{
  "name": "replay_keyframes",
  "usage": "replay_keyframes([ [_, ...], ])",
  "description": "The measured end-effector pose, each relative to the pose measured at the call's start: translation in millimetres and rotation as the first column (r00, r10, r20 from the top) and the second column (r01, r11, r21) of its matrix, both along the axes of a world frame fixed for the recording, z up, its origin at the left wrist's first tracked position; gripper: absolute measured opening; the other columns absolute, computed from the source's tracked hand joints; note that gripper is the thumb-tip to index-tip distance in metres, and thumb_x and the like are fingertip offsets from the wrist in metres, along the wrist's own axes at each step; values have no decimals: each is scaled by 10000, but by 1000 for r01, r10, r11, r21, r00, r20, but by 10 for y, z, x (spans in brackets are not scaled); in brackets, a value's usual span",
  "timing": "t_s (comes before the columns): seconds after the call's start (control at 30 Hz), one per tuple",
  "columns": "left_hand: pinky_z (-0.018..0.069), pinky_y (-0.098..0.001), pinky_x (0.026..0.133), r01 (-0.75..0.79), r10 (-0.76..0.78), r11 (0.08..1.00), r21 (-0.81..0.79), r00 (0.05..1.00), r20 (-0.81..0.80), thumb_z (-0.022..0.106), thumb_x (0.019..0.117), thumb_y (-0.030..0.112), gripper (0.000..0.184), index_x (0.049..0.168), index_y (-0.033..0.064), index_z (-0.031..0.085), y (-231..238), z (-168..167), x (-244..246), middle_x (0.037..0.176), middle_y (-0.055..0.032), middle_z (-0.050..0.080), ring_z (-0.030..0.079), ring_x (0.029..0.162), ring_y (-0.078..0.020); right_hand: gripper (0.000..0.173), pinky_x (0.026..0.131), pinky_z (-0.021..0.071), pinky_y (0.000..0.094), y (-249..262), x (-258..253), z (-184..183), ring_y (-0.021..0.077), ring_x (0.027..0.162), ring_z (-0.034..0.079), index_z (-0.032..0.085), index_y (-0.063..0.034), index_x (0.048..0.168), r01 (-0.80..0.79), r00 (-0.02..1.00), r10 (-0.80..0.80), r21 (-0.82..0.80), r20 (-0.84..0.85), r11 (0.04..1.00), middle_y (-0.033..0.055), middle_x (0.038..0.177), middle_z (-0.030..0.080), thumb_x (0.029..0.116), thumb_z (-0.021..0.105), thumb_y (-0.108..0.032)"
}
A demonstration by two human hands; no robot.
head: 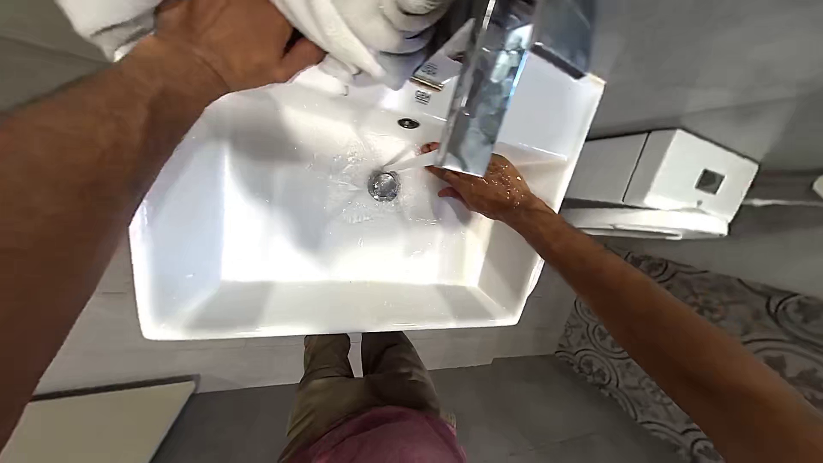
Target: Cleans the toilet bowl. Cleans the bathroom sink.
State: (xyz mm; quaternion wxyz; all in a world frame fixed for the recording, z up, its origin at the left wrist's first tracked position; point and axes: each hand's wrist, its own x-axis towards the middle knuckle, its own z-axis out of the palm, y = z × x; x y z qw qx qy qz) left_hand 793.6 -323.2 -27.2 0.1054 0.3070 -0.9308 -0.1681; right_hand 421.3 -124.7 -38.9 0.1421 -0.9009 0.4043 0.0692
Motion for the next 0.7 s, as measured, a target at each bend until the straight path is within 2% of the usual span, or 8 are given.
replay_keyframes([
  [0.13,433,-769,826,-57,56,998,5,996,67,319,1044,547,666,1133,-45,611,-39,-131,66,1090,-361,651,625,1049,-588,526,1266,223,402,299,-274,61,239,1502,385,497,-80,1515,128,992,-128,3,-16,992,93,1576,483,1099,384,-381],
  [0.23,412,-771,917,-105,104,995,-1,989,106,311,1031,616,718,1184,-16,617,-99,-328,169,1170,-348,649,610,1134,-565,485,1265,189,529,582,-339,78,228,1527,342,438,-136,1561,462,883,-451,71,-130,884,44,1629,413,1094,369,-245],
  [0.27,412,-760,943,-114,114,993,-7,986,118,311,1035,624,725,1201,-12,618,-99,-397,220,1189,-341,648,607,1154,-553,454,1253,231,531,609,-200,75,230,1489,412,513,-116,1507,629,777,-625,80,-77,773,53,1573,493,1075,386,-179],
  [0.33,403,-774,954,-131,126,991,13,973,191,302,1036,633,767,1226,-45,607,-46,-402,238,1213,-372,630,589,1169,-583,366,1088,468,459,536,136,13,256,1260,626,644,-14,1309,932,330,-930,97,164,349,131,1314,679,1018,450,-122],
  [0.43,368,-802,967,-154,140,988,26,944,299,296,1044,593,772,1250,-95,578,4,-102,107,1269,-427,573,528,1223,-636,361,1003,492,382,35,478,-254,306,1127,608,535,107,1261,918,-396,-751,222,528,-328,256,1169,613,1011,487,-149],
  [0.5,358,-803,979,-144,128,989,20,929,347,303,1063,554,747,1263,-111,579,123,77,46,1290,-436,560,511,1242,-644,422,1128,399,369,-210,938,-350,366,1298,511,470,132,1357,811,-558,-584,236,590,-536,314,1328,535,1053,409,-155],
  [0.63,333,-814,975,-114,107,993,-7,905,411,356,1085,468,654,1252,-118,594,155,244,-15,1282,-439,561,507,1235,-650,595,1270,211,369,-736,2541,-461,360,1542,239,242,141,1540,780,-616,-419,440,667,-445,339,1608,261,1057,429,-153],
  [0.7,373,-805,935,-104,105,994,-28,878,467,347,1098,445,606,1233,-86,604,128,231,-4,1243,-418,581,543,1187,-627,615,1277,200,396,-866,2846,-487,343,1553,213,291,120,1529,734,-675,-312,564,669,-378,307,1622,256,1023,490,-168],
])
